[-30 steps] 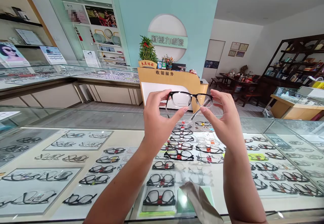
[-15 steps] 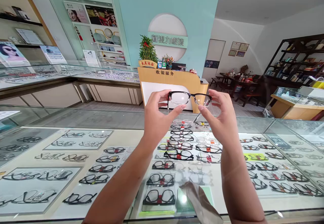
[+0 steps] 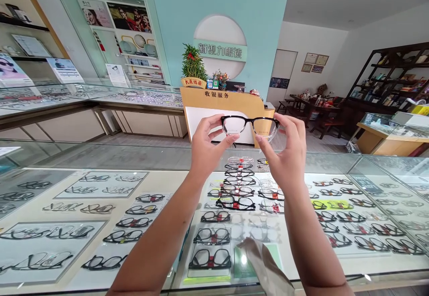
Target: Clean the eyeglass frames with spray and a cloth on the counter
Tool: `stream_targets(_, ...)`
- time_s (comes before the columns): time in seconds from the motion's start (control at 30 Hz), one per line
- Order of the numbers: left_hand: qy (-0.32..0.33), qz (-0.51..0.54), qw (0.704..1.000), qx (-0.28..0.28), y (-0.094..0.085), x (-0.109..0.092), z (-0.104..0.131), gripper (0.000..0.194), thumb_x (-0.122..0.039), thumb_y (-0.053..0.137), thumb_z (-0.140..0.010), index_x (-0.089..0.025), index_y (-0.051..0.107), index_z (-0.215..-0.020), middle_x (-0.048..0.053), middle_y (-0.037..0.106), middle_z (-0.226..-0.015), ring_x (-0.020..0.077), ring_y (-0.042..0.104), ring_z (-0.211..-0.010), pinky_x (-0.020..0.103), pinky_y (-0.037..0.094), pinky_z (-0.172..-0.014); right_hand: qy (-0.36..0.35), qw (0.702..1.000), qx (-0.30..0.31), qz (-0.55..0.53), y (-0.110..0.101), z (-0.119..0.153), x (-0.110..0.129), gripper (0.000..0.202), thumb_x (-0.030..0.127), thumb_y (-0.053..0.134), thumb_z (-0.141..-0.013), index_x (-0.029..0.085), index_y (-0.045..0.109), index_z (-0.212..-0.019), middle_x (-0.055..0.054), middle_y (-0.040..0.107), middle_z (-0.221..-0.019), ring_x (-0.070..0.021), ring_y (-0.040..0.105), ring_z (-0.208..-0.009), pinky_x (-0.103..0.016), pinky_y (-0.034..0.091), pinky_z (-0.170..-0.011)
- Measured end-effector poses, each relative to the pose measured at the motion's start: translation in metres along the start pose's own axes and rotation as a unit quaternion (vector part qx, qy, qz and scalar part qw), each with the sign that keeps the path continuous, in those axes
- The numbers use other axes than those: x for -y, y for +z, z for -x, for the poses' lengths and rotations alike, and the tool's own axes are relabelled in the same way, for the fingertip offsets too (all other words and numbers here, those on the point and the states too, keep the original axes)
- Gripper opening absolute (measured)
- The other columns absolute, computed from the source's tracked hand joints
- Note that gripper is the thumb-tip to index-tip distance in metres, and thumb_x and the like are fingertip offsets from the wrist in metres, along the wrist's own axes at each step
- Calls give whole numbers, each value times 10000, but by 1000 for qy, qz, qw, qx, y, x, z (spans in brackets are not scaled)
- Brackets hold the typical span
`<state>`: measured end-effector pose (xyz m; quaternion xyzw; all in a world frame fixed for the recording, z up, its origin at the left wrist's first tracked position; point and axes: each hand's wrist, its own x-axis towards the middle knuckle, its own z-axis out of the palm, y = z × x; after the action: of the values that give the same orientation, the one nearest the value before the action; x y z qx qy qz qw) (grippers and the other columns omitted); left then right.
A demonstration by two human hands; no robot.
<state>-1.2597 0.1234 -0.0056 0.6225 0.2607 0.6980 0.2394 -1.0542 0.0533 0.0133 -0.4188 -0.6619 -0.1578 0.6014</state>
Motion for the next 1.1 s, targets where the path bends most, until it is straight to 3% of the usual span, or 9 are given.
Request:
stream_targets(0.27, -17, 10, 1000, 17, 1, 13, -2, 567, -393, 981, -791, -261, 754, -1294, 120, 793, -1298, 292, 758, -1264, 512, 688, -1054, 11, 1000, 4, 17, -3, -1, 4, 501, 445, 737, -1037, 324, 607, -1505, -145, 627, -1428, -350, 610, -1369, -612, 590, -1136)
stream_targets(0.47, -9, -3, 1000, 9, 1, 10, -2, 617, -456, 1008, -762, -256, 754, -1287, 121, 785, -1298, 286, 753, -1258, 468, 694, -1037, 18, 1000, 19, 4, -4, -2, 3, 490, 408, 740, -1035, 311, 604, -1496, -147, 605, -1455, -349, 594, -1397, -595, 565, -1170)
stream_targets(0.67, 30, -53, 998, -5, 4, 7, 2, 592, -446, 982, -812, -278, 728, -1319, 102, 752, -1336, 273, 730, -1303, 447, 669, -1090, 41, 998, 54, -3, -5, -1, -3, 514, 451, 723, -1036, 344, 590, -1522, -143, 568, -1492, -377, 560, -1445, -633, 539, -1198)
stream_targets(0.83, 62, -118, 991, -28, 5, 6, 2, 679, -513, 1006, -789, -304, 704, -1359, 85, 708, -1381, 299, 702, -1346, 438, 675, -1068, 43, 997, 67, 3, -6, -1, -10, 559, 465, 713, -1036, 370, 562, -1565, -138, 570, -1526, -380, 560, -1464, -649, 559, -1186)
stream_targets(1.0, 136, -149, 979, -43, 5, -3, 5, 688, -569, 1003, -793, -297, 705, -1350, 75, 702, -1314, 296, 709, -1278, 468, 675, -1021, 87, 990, 101, -42, -8, 1, -20, 635, 490, 733, -1022, 355, 542, -1613, -138, 609, -1572, -366, 624, -1429, -614, 612, -1130)
stream_targets(1.1, 120, -182, 975, -45, 5, -9, 8, 721, -565, 1025, -760, -320, 702, -1355, 76, 692, -1339, 339, 691, -1328, 497, 659, -1054, 115, 983, 130, -66, -9, 0, -27, 636, 495, 751, -1006, 327, 584, -1596, -145, 655, -1548, -372, 677, -1374, -623, 634, -1096)
